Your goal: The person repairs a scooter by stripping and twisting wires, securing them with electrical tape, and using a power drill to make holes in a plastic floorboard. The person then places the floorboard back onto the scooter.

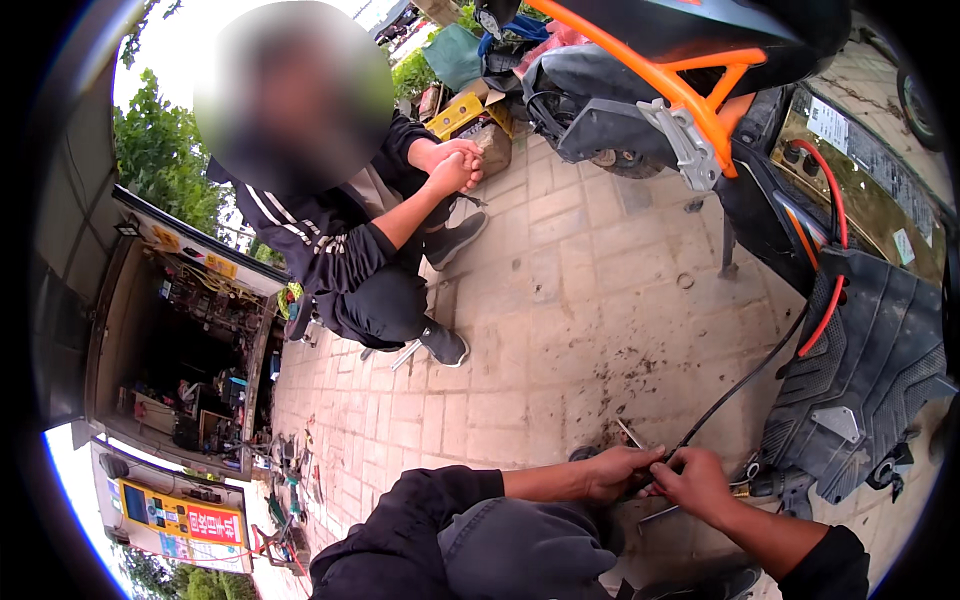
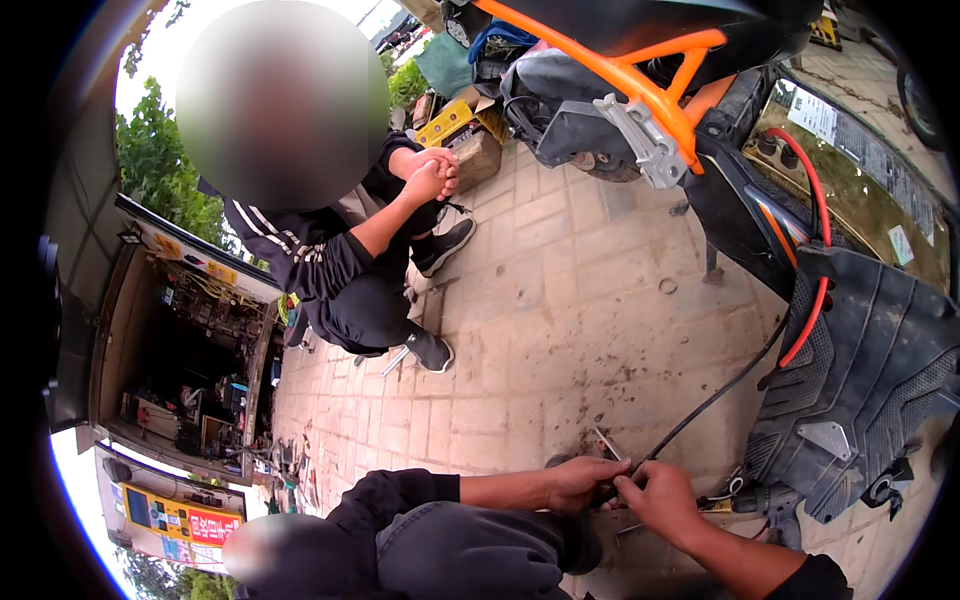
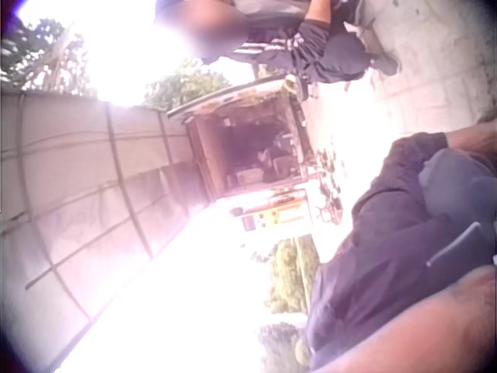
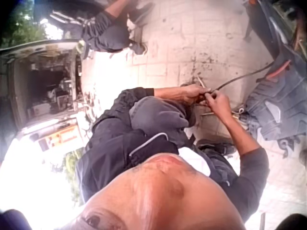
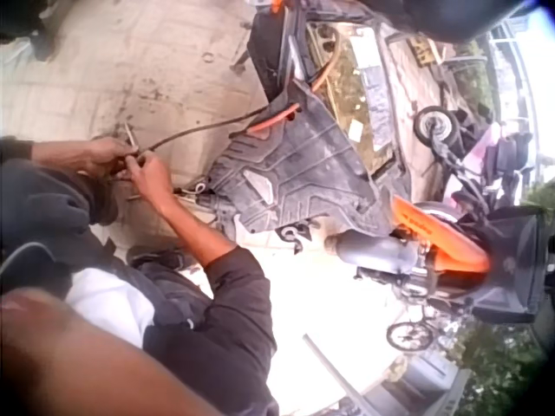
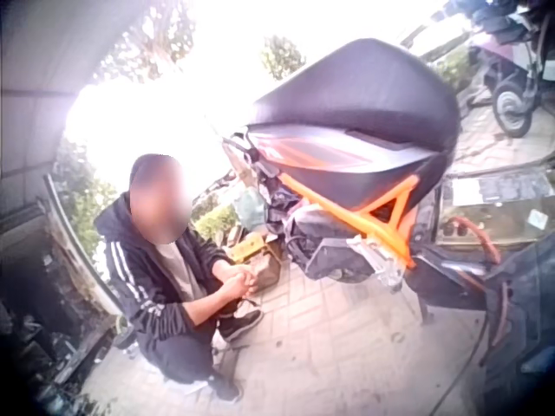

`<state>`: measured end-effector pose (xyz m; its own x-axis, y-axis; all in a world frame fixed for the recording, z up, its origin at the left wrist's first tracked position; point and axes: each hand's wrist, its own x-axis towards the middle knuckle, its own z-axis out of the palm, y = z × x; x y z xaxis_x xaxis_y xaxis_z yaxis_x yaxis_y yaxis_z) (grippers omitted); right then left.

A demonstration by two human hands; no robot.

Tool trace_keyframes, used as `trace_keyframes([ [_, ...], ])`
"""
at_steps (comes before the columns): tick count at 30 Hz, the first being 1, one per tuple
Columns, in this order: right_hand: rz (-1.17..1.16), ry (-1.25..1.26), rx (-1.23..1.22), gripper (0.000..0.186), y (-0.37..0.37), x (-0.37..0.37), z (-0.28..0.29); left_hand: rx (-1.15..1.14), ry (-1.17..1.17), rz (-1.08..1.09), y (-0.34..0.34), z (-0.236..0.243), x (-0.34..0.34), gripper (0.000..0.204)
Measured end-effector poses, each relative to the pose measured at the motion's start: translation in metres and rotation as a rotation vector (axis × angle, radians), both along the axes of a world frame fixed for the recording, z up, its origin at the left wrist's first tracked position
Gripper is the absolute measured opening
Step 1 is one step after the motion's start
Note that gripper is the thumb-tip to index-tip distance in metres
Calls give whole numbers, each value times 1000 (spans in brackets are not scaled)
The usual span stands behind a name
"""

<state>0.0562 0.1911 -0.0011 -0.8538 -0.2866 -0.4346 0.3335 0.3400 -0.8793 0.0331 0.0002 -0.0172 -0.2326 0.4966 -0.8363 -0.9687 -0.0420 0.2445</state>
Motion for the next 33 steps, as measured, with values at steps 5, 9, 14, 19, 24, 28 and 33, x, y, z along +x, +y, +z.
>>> trace_keyframes([
  [5,-31,-30,3,33,5,-2,-1,109,36,54,7,12,-2,30],
  [9,-31,6,-6,32,5,-9,7,32,8,-40,7,-5,-9,31],
  [14,-110,-36,39,33,15,-13,8,70,2,-15,21,2,-22,32],
  [19,-127,-50,64,33,6,-15,-4,133,-18,-161,8,-17,-33,35],
  [24,-171,-74,63,34,-2,-16,-14,73,-10,-139,9,-13,-37,37],
  [28,-161,-82,73,34,-5,-23,-21,115,49,7,1,-12,-34,40],
  [33,-120,-61,53,35,-17,-21,-22,130,43,-95,-18,-32,-27,35],
])
